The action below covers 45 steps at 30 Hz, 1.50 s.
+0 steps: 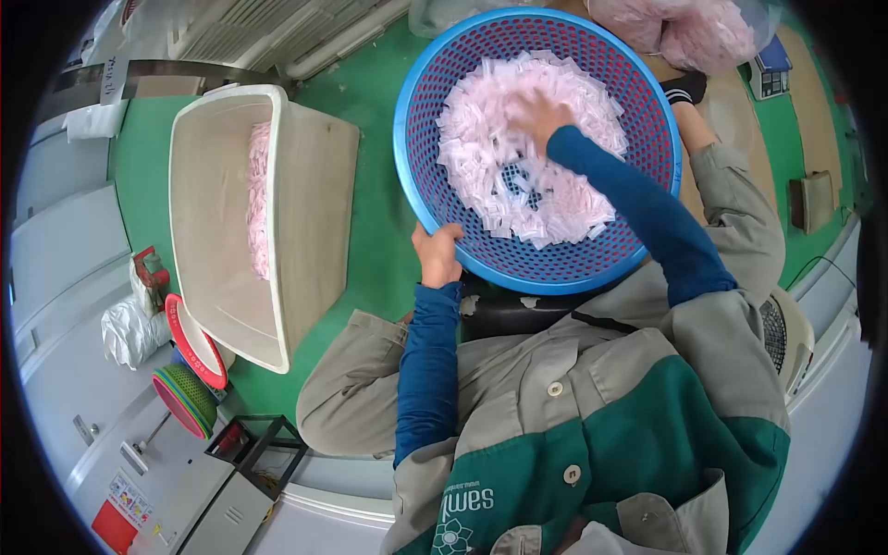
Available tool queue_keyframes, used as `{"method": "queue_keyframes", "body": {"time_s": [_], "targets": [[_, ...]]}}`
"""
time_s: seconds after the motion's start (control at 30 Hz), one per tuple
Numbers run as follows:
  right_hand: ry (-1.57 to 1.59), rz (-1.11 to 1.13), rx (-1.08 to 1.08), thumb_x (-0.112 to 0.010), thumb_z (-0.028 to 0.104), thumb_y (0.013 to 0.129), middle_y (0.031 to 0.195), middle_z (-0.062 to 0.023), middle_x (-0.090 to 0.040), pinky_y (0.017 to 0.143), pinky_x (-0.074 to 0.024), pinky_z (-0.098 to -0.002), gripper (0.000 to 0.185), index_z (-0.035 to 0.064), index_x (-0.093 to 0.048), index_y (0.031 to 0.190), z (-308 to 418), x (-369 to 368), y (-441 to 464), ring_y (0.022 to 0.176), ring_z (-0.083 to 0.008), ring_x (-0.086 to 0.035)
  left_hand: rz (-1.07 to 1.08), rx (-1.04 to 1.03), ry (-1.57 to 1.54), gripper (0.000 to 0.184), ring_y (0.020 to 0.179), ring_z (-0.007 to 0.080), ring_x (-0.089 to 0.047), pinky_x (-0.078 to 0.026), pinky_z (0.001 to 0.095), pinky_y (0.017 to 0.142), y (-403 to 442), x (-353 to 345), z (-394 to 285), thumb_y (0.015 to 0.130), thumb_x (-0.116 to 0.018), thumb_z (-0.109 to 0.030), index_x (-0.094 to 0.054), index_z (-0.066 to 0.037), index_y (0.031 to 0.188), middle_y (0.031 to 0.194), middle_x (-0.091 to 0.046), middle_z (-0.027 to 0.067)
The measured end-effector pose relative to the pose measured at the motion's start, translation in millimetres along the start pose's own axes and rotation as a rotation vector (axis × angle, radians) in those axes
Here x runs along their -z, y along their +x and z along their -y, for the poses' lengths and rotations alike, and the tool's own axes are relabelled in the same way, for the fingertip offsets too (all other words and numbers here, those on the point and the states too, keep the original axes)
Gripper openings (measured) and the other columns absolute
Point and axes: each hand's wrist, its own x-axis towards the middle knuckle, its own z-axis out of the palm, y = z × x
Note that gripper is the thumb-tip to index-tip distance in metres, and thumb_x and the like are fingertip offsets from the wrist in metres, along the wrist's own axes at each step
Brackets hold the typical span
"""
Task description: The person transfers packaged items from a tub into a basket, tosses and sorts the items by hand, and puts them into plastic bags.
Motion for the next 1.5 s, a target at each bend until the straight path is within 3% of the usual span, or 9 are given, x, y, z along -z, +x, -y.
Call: {"method": "queue_keyframes", "body": {"time_s": [0.23,0.3,0.43,0.67,0.93,0.97,1.03,1.33,1.5], "targets": [[-0.186,0.110,-0.416,-0.050,0.005,0.078,0.143,-0.0085,-0.027,0.089,-0.0375,-0.0581,0.054,0.0352,-0.050,0.123,-71,21,-46,0.128,-0.0341,-0.031,-0.006,0.040,0.027,0.037,0.062,0.0198,-0.052,-0.044,0.0331,0.055,5,3,4,0.061,-0.054,0.007,-0.053,0.004,0.098,0.077,-0.056,0.0089],[0.006,-0.097,-0.217,-0.051,0.004,0.075,0.134,-0.0102,-0.040,0.084,-0.0440,-0.0496,0.053,0.0284,-0.051,0.122,-64,7,-56,0.121,-0.0321,-0.040,-0.028,0.021,0.037,0.036,0.060,0.0193,-0.052,-0.044,0.0332,0.055,-1,-2,-3,0.062,-0.054,0.007,-0.053,0.003,0.097,0.076,-0.056,0.0087],[0.345,0.054,-0.075,-0.059,0.004,0.069,0.114,-0.0135,-0.052,0.083,-0.0465,-0.0412,0.054,0.0185,-0.052,0.121,-26,11,-79,0.108,-0.0325,-0.049,-0.003,0.024,0.039,0.039,0.065,0.0223,-0.054,-0.045,0.0344,0.057,0,-1,-2,0.061,-0.054,0.008,-0.052,0.004,0.100,0.080,-0.057,0.0102],[0.198,0.542,-0.220,-0.078,0.027,0.060,0.147,-0.0147,-0.013,0.091,-0.0295,-0.0690,0.097,0.0379,-0.022,0.139,-20,33,-122,0.131,-0.0485,-0.010,0.020,0.040,0.044,0.048,0.071,0.0241,-0.054,-0.047,0.0350,0.063,-1,-1,-5,0.061,-0.054,0.009,-0.051,0.004,0.109,0.090,-0.057,0.0121],[0.159,0.299,-0.241,-0.067,0.010,0.069,0.140,-0.0142,-0.031,0.089,-0.0429,-0.0497,0.067,0.0279,-0.041,0.129,-21,40,-123,0.122,-0.0411,-0.037,0.023,0.057,0.027,0.061,0.088,0.0289,-0.052,-0.048,0.0395,0.071,2,1,0,0.058,-0.052,0.011,-0.046,0.003,0.117,0.104,-0.054,0.0140],[0.192,0.197,-0.164,-0.064,0.011,0.069,0.121,-0.0131,-0.053,0.079,-0.0476,-0.0431,0.040,0.0169,-0.058,0.108,-25,31,-126,0.105,-0.0336,-0.052,0.026,0.051,0.010,0.061,0.088,0.0288,-0.052,-0.047,0.0394,0.072,2,2,0,0.058,-0.051,0.011,-0.046,0.003,0.118,0.105,-0.054,0.0139],[0.378,0.553,-0.089,-0.062,0.013,0.069,0.097,-0.0136,-0.064,0.075,-0.0490,-0.0379,0.022,0.0108,-0.064,0.091,-27,8,-131,0.092,-0.0308,-0.059,0.049,0.018,-0.006,0.061,0.090,0.0287,-0.052,-0.047,0.0389,0.073,5,4,4,0.058,-0.051,0.011,-0.046,0.003,0.118,0.105,-0.054,0.0134],[0.135,0.945,0.043,-0.058,0.012,0.072,0.093,-0.0219,-0.061,0.079,-0.0480,-0.0429,0.022,0.0018,-0.064,0.090,8,4,-147,0.088,-0.0362,-0.060,0.082,0.037,0.012,0.056,0.086,0.0278,-0.053,-0.046,0.0375,0.073,10,9,9,0.058,-0.052,0.009,-0.048,0.004,0.114,0.101,-0.055,0.0135],[0.313,0.679,0.064,-0.059,0.011,0.072,0.093,-0.0209,-0.061,0.075,-0.0482,-0.0427,0.022,0.0053,-0.065,0.092,11,-9,-152,0.087,-0.0357,-0.060,0.048,0.037,-0.023,0.056,0.083,0.0269,-0.053,-0.047,0.0374,0.069,9,7,8,0.059,-0.052,0.010,-0.048,0.003,0.114,0.099,-0.055,0.0126]]}}
